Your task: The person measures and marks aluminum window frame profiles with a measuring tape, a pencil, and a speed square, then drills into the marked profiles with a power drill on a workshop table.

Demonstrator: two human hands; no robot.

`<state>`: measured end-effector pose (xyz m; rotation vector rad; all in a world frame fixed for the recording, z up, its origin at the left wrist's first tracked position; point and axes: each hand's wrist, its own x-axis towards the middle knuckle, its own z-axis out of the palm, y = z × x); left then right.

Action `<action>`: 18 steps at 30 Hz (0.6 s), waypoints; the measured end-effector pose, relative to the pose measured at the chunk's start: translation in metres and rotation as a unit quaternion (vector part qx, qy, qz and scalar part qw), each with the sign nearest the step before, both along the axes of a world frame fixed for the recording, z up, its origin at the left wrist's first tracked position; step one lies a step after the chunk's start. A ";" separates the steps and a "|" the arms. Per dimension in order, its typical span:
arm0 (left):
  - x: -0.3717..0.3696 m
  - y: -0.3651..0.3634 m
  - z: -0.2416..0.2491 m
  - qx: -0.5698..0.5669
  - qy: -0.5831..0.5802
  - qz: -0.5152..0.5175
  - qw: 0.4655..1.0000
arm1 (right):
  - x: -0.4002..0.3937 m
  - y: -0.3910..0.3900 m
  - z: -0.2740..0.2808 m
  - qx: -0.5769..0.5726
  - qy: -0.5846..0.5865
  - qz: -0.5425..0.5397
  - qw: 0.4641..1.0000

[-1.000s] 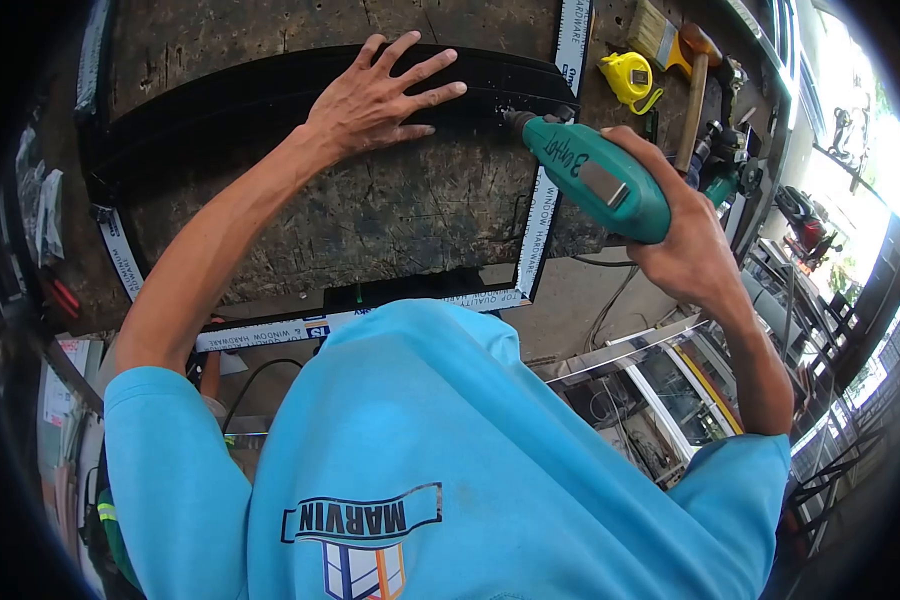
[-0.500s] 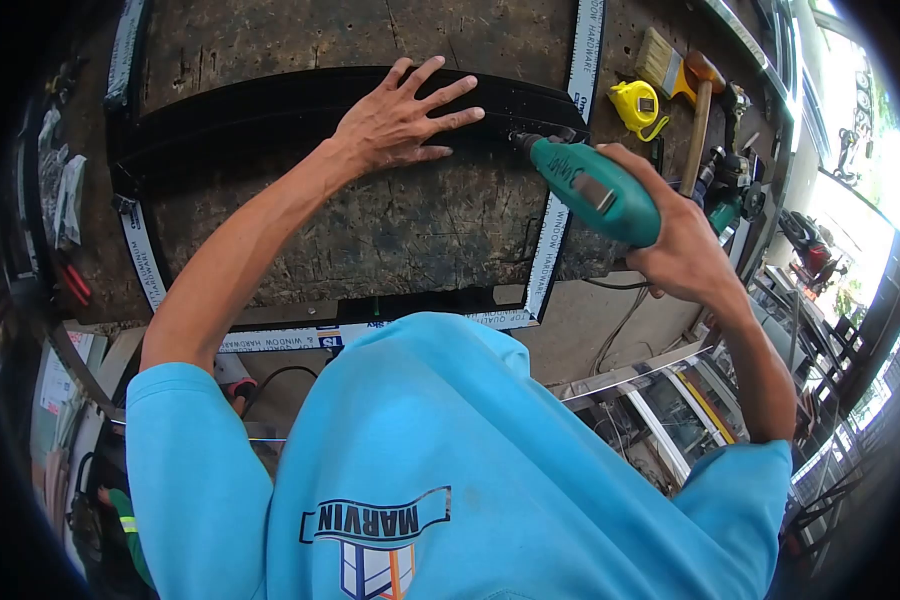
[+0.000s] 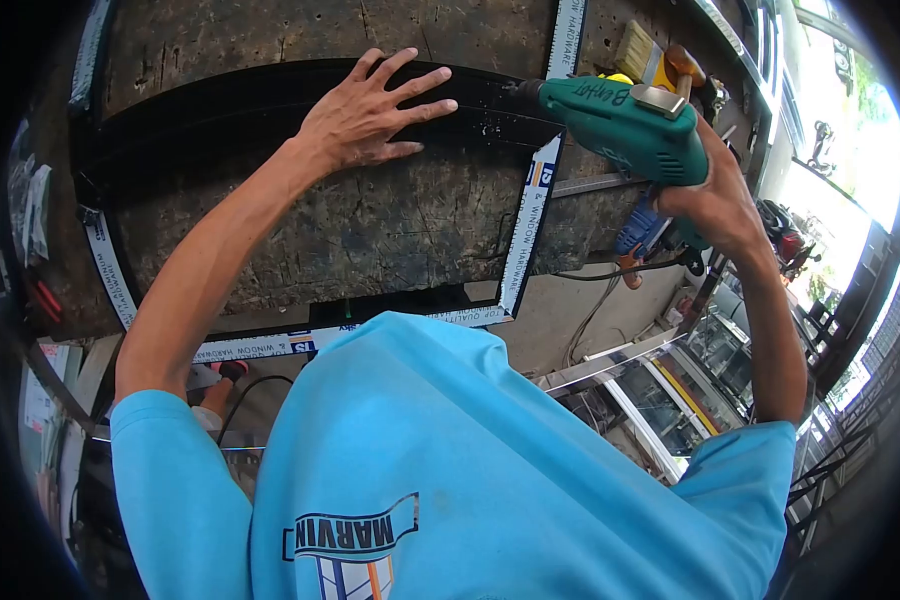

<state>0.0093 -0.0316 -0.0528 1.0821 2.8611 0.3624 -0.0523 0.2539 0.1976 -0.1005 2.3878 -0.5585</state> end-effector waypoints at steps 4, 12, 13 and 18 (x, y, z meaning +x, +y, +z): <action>0.000 0.000 -0.001 -0.005 0.000 0.002 1.000 | -0.003 -0.005 0.000 0.008 -0.033 -0.004 0.999; 0.001 -0.001 -0.005 0.005 0.007 0.001 1.000 | -0.004 -0.004 0.000 -0.012 -0.040 -0.015 0.999; 0.001 -0.001 -0.005 0.008 0.010 0.001 1.000 | -0.004 -0.003 -0.001 -0.012 -0.040 -0.015 0.999; 0.001 -0.001 -0.005 0.012 0.010 0.001 1.000 | -0.006 -0.001 -0.004 -0.001 -0.023 0.002 1.000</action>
